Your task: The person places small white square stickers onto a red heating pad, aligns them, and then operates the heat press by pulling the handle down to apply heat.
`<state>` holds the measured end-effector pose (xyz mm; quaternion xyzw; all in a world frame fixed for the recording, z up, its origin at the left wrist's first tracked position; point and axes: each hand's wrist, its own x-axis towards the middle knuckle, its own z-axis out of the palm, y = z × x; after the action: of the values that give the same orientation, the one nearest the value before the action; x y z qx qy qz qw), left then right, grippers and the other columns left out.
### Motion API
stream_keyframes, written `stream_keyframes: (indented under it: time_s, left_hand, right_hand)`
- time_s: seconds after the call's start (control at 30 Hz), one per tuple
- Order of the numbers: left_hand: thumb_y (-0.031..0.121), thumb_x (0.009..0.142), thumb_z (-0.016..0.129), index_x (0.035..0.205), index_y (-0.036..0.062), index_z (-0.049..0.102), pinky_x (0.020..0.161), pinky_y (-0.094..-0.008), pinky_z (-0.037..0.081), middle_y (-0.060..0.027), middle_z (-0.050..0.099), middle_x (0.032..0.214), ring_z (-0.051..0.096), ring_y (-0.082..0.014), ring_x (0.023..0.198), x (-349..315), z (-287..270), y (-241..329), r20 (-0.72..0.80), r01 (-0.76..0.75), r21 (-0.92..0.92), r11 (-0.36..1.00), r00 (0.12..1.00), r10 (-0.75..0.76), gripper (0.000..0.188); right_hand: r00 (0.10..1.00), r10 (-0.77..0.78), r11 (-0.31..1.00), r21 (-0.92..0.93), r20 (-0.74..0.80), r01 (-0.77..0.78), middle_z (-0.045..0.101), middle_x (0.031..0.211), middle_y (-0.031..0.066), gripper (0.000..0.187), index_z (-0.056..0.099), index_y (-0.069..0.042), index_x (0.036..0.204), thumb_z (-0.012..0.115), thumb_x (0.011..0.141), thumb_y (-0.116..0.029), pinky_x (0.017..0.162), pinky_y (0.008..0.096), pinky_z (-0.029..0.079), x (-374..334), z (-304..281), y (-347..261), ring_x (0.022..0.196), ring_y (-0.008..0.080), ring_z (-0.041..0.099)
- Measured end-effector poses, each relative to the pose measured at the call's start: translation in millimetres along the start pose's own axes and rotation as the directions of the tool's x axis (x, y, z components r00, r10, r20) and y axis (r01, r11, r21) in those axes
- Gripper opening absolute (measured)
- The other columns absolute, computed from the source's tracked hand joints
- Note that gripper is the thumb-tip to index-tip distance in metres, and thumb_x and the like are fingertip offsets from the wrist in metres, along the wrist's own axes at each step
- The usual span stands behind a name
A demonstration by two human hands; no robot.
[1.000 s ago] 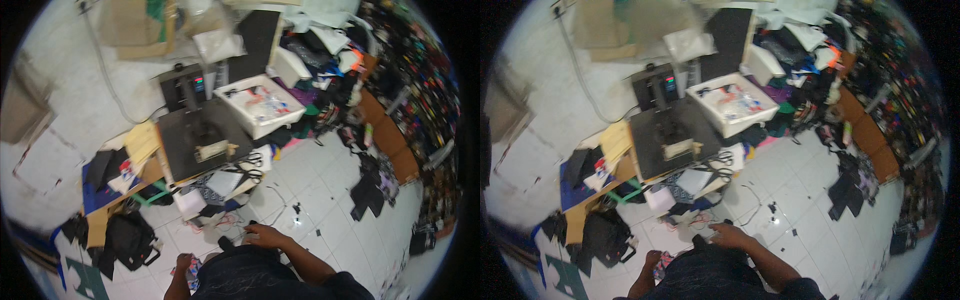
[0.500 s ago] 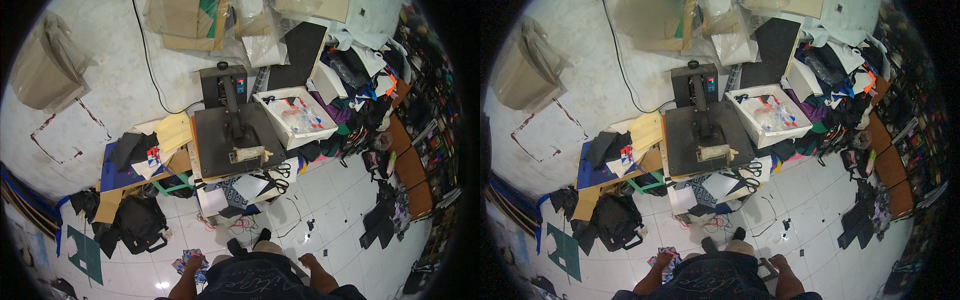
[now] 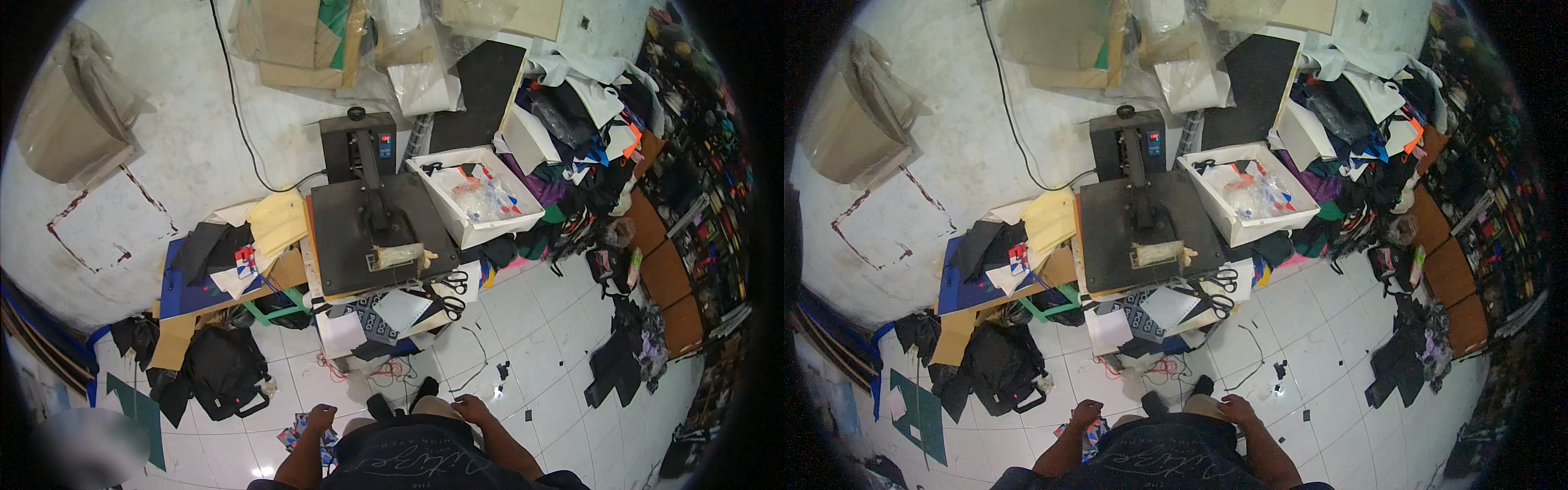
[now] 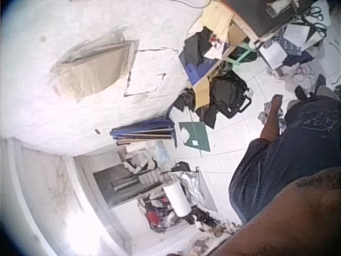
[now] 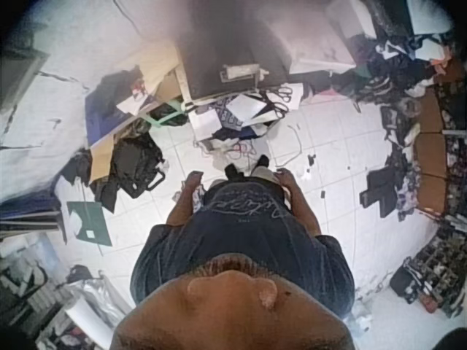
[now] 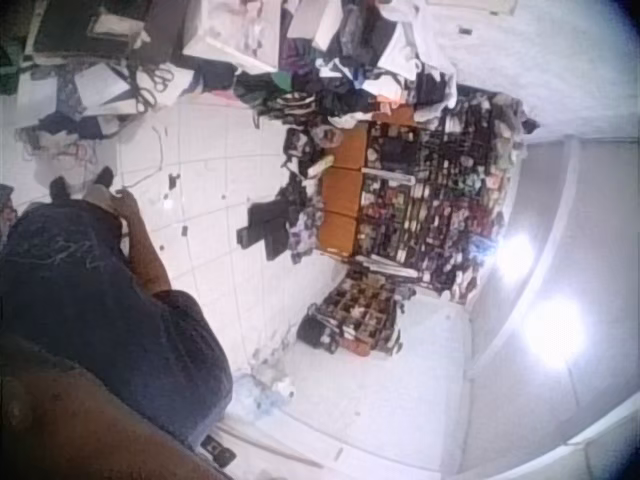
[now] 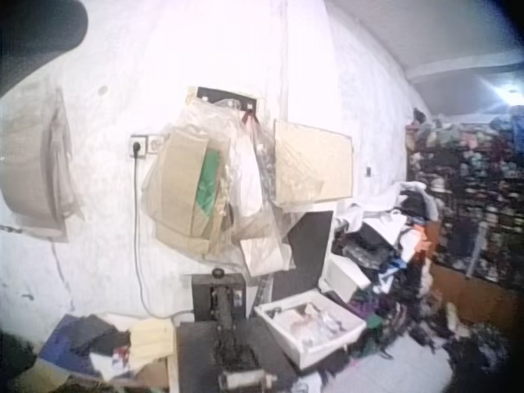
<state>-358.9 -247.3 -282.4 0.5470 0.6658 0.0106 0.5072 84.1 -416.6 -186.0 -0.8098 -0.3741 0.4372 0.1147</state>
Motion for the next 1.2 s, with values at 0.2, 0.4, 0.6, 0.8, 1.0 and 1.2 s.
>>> stream_keyframes:
  time_s: [0.2, 0.4, 0.6, 0.8, 1.0, 1.2]
  left_hand:
    - [0.041, 0.08, 0.062, 0.097, 0.0041, 0.071, 0.088, -0.0426, 0.05, -0.0184, 0.068, 0.1, 0.064, -0.0366, 0.096, -3.5, 7.7, -22.4, -0.047, 0.054, -0.083, 0.995, 0.997, -0.058, 0.042]
    - [0.033, 0.083, 0.057, 0.096, 0.0094, 0.071, 0.082, -0.047, 0.052, -0.0163, 0.069, 0.096, 0.065, -0.0376, 0.09, -12.8, 17.8, -42.9, 0.175, -0.177, 0.327, 0.928, 0.977, 0.124, 0.03]
    - [0.032, 0.082, 0.056, 0.091, 0.0096, 0.07, 0.083, -0.0467, 0.052, -0.0167, 0.068, 0.094, 0.065, -0.0371, 0.089, -21.4, 7.2, -55.6, 0.144, -0.259, 0.43, 0.865, 0.965, 0.218, 0.028]
    - [0.028, 0.083, 0.061, 0.09, 0.0034, 0.067, 0.065, -0.0401, 0.052, -0.0159, 0.067, 0.078, 0.065, -0.0287, 0.071, -11.6, -0.1, -16.6, -0.123, -0.065, 0.03, 0.997, 0.99, 0.068, 0.027]
    - [0.026, 0.088, 0.061, 0.096, -0.0006, 0.063, 0.06, -0.0288, 0.051, -0.0087, 0.063, 0.08, 0.059, -0.0153, 0.068, 1.8, -19.9, 85.4, -0.131, -0.038, -0.645, 0.763, 0.989, -0.062, 0.028]
    - [0.038, 0.092, 0.055, 0.096, 0.0053, 0.059, 0.056, -0.0256, 0.042, -0.0021, 0.057, 0.079, 0.052, -0.011, 0.063, 44.4, -65.4, 203.8, -0.295, -0.219, -0.789, 0.574, 0.955, -0.042, 0.033]
  right_hand:
    - [0.989, 0.143, 0.989, 0.018, 0.036, -0.144, 0.07, 0.092, 0.0161, 0.045, 0.067, -0.002, 0.108, 0.068, 0.081, -0.039, 0.072, 0.0353, 0.054, -1.2, 5.4, 46.6, 0.076, 0.0238, 0.067]
    - [0.983, 0.174, 0.984, 0.016, 0.061, -0.175, 0.069, 0.086, 0.013, 0.043, 0.066, -0.001, 0.108, 0.068, 0.082, -0.036, 0.057, 0.032, 0.053, 4.4, 25.2, 133.2, 0.065, 0.0195, 0.063]
    - [0.989, 0.121, 0.992, 0.035, 0.08, -0.124, 0.07, 0.091, 0.0147, 0.043, 0.067, -0.002, 0.106, 0.067, 0.082, -0.037, 0.068, 0.0351, 0.054, 3.8, 23.1, 76.9, 0.076, 0.024, 0.067]
    - [0.991, 0.105, 0.993, 0.041, 0.082, -0.108, 0.07, 0.096, 0.016, 0.041, 0.07, -0.002, 0.102, 0.066, 0.081, -0.038, 0.079, 0.0357, 0.053, 12.4, 2.8, 31.9, 0.089, 0.0268, 0.068]
    - [0.999, 0.029, 0.999, 0.032, -0.021, -0.029, 0.07, 0.098, 0.0142, 0.04, 0.067, -0.003, 0.107, 0.065, 0.084, -0.036, 0.079, 0.0361, 0.053, 13.0, -10.1, 14.8, 0.088, 0.0257, 0.068]
    - [0.921, -0.291, 0.944, 0.075, -0.258, 0.32, 0.07, 0.095, 0.014, 0.033, 0.066, -0.001, 0.105, 0.066, 0.087, -0.03, 0.073, 0.035, 0.053, 36.4, -53.9, -91.5, 0.086, 0.0225, 0.067]
